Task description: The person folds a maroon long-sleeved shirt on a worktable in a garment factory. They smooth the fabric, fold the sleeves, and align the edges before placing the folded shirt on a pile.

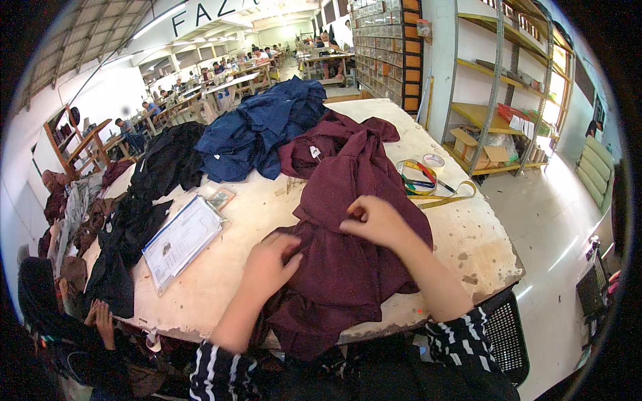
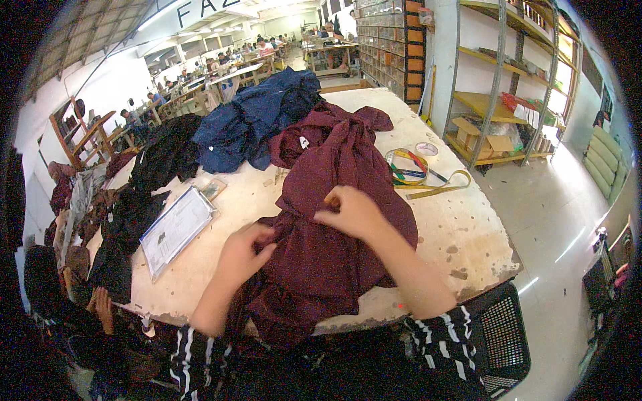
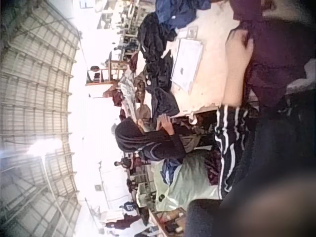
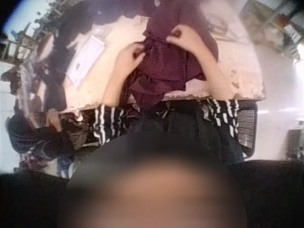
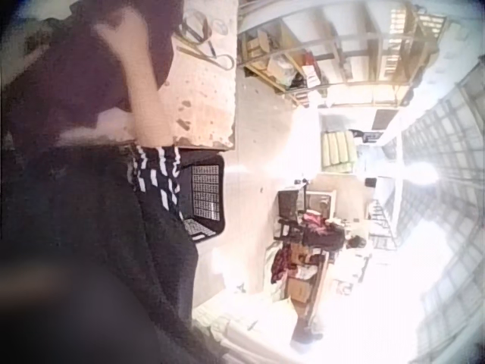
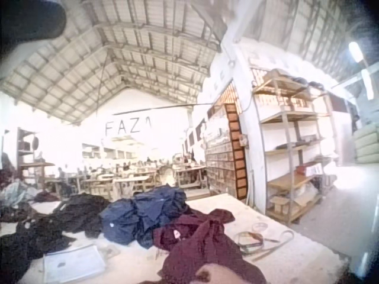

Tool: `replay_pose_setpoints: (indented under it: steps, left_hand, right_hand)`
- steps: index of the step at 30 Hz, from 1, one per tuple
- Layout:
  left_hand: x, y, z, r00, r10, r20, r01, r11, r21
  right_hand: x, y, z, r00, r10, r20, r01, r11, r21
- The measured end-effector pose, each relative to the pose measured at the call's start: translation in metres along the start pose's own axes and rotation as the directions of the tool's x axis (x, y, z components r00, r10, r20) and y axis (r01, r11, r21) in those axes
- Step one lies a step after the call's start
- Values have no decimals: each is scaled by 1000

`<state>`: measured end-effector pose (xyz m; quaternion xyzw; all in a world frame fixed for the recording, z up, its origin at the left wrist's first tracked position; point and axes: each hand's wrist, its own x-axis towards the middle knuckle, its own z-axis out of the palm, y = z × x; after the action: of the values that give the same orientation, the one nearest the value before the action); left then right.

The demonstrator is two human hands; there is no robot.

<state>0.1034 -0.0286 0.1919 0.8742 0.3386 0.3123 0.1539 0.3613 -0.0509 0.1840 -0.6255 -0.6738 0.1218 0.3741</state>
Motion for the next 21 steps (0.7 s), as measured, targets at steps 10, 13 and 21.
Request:
replay_pose_setpoints:
  steps: [10,13,21]
  left_hand:
    - [66,-30,75,975,222,21,-216,913,347]
    - [66,-47,53,997,16,-73,9,944,330]
    - [68,-76,-94,759,204,-618,266,769,581]
  right_hand:
    - [-26,30,-1,849,-275,-451,156,946,-283]
    - [-27,58,-31,819,-218,-531,21,936,-351]
    - [-29,91,-51,614,-47,-788,-117,982,-149]
